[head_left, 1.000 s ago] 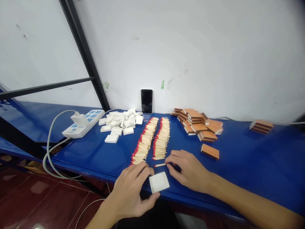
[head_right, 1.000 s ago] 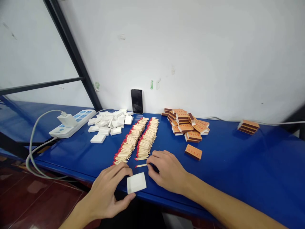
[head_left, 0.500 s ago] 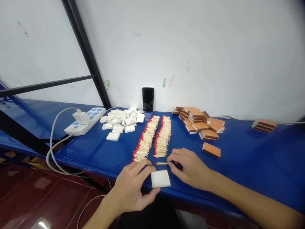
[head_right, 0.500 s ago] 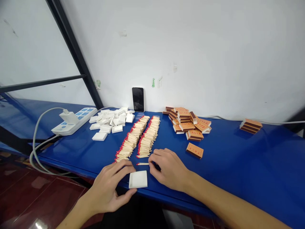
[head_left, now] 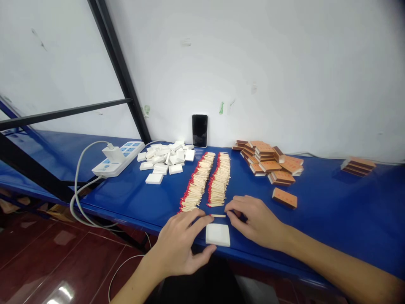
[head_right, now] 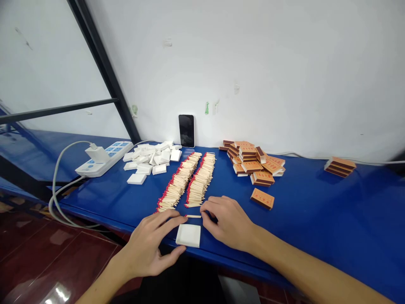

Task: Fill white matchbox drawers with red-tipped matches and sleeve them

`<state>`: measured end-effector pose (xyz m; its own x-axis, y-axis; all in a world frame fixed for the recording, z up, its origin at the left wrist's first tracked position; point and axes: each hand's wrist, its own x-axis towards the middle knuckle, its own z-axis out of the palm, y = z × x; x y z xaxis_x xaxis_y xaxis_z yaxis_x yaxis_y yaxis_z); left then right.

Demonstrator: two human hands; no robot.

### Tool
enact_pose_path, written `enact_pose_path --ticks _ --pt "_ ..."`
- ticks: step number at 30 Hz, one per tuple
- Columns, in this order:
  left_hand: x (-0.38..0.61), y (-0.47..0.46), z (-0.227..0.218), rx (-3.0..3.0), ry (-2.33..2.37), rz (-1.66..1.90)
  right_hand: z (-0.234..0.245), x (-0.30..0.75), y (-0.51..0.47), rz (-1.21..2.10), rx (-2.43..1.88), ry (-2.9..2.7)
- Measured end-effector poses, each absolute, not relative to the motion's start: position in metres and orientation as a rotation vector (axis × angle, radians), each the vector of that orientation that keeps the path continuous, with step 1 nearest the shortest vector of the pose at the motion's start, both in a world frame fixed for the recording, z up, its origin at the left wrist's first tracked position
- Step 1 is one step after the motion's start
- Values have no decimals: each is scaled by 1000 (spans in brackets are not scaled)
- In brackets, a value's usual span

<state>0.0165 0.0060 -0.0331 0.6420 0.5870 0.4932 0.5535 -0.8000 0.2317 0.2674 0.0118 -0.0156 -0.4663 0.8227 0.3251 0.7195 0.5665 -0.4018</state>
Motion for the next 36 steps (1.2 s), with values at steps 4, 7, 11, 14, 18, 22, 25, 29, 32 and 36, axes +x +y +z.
enact_pose_path --ticks 4,7,11,14,18,22,25,29,32,36 --pt "17 6 -32 2767 970 847 -18 269 12 289 -1259 -2309" --pt "17 7 -31 2759 959 838 -18 270 12 291 -1287 -2328" --pt "17 7 -31 2778 934 836 -18 269 13 251 -1323 -2378" --pt "17 6 -31 2786 940 852 -17 269 13 253 -1321 -2398" --pt "17 6 -32 2791 959 838 -16 269 13 259 -1324 -2396" --pt "16 5 -33 2807 974 789 -17 268 12 262 -1351 -2404" --pt "16 5 -33 2816 978 798 -17 268 11 288 -1335 -2407" --pt "17 5 -33 2814 970 802 -16 268 12 300 -1315 -2407" --pt "16 5 -34 2819 964 787 -16 268 12 256 -1306 -2412" --pt "16 6 -35 2830 958 782 -16 267 12 246 -1290 -2421"
